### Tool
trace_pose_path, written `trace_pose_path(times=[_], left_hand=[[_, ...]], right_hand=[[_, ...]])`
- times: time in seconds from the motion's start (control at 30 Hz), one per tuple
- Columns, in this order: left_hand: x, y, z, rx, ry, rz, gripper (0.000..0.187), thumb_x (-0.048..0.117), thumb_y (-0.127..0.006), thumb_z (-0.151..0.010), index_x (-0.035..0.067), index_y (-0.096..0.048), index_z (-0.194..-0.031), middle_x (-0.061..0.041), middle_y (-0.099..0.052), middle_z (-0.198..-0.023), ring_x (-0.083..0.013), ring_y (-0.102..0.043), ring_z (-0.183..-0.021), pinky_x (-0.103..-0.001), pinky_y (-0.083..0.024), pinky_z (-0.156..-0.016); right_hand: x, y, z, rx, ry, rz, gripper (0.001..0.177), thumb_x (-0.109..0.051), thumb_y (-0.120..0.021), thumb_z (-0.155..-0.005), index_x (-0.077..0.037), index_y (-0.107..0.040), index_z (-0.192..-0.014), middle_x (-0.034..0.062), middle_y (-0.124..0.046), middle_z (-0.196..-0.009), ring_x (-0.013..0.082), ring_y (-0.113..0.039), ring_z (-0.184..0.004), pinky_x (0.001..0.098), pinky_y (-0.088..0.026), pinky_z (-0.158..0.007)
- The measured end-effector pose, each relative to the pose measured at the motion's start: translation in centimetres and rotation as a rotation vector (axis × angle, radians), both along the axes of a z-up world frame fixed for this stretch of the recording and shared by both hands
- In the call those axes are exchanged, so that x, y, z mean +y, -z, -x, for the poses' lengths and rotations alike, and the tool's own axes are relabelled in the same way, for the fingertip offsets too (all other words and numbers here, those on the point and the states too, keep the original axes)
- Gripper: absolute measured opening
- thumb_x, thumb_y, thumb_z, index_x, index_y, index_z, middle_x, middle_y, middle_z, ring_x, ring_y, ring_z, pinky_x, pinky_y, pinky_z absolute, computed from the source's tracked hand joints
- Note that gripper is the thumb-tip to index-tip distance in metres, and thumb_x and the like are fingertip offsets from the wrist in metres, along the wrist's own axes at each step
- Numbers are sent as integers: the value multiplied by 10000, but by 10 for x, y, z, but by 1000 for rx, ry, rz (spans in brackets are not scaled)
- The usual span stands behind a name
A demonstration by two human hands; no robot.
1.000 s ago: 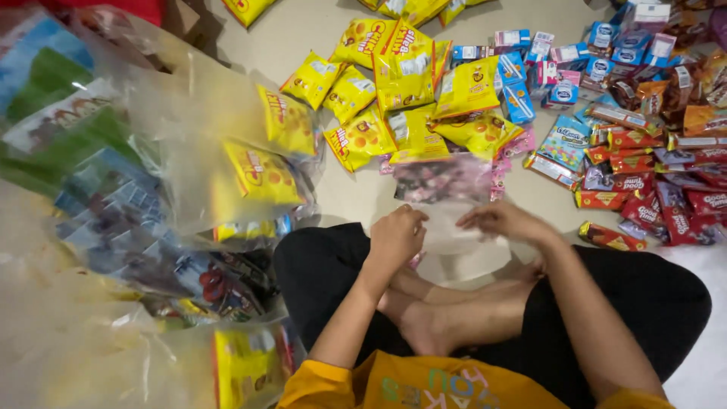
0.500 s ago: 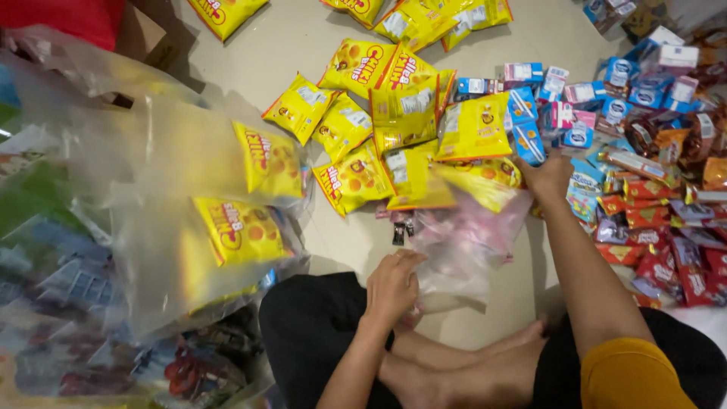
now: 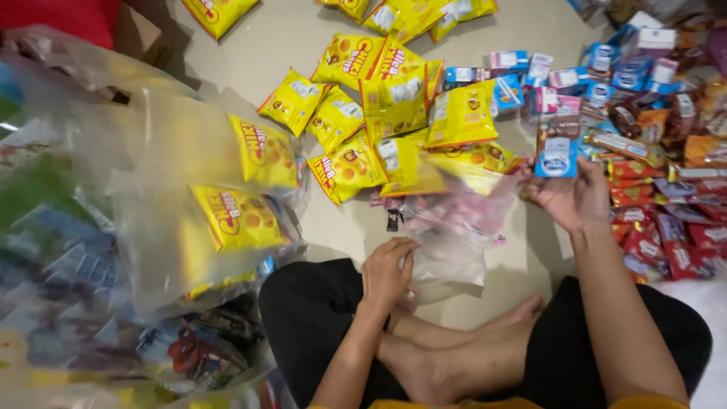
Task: Sorting and packing various packaged snacks into large plastic bags
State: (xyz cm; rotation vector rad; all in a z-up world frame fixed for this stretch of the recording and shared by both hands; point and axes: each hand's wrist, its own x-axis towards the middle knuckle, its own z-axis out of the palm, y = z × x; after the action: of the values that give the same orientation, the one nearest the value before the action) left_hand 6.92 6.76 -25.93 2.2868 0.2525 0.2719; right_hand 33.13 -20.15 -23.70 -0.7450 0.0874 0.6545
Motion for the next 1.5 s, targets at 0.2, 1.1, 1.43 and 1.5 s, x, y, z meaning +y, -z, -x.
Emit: trace_pose_path(times=[0.2,1.1,1.43,1.5], left_hand=[[-16,-7,21,18,39,-84,222,103,-633,-879,142,-766,-1052,-59,-750,-1058,-315,-721,-985,-421,-556,-866],[-6,-12,52,217,122,55,715,124,-583,-796,410,-554,-1451,75,-592,-1428,-307,-642,-1261,-503,-578,-980],[-3,-17,34,295,117,125,730,125,-588,-806,360,-522,-1494,-30,-594,-1453,-402,-602,-1282,-588,-531,-1014],[-3,-18,32,315,118,122,753,121,-581,-796,370,-511,-1503,-8,-582,-1471,-385,-595,-1297,-565,-527,-1029]], right_hand=[[18,-39,83,-120,-177,-73,505,-116,-743,-847,37,-589,-1303,237,-674,-1189,324,-726,-947,400,-601,-843],[59,51,195,-1693,-881,1762,497,-480,-557,-975,-376,-453,-1450,40,-748,-1029,321,-771,-858,505,-545,-899],[31,25,166,-1483,-470,1436,346,-438,-694,-933,-337,-727,-1261,60,-755,-1205,301,-700,-1162,632,-373,-1076],[8,41,136,-1339,-285,1266,235,-317,-738,-923,-249,-744,-1148,89,-752,-1195,336,-687,-1159,565,-417,-1048]])
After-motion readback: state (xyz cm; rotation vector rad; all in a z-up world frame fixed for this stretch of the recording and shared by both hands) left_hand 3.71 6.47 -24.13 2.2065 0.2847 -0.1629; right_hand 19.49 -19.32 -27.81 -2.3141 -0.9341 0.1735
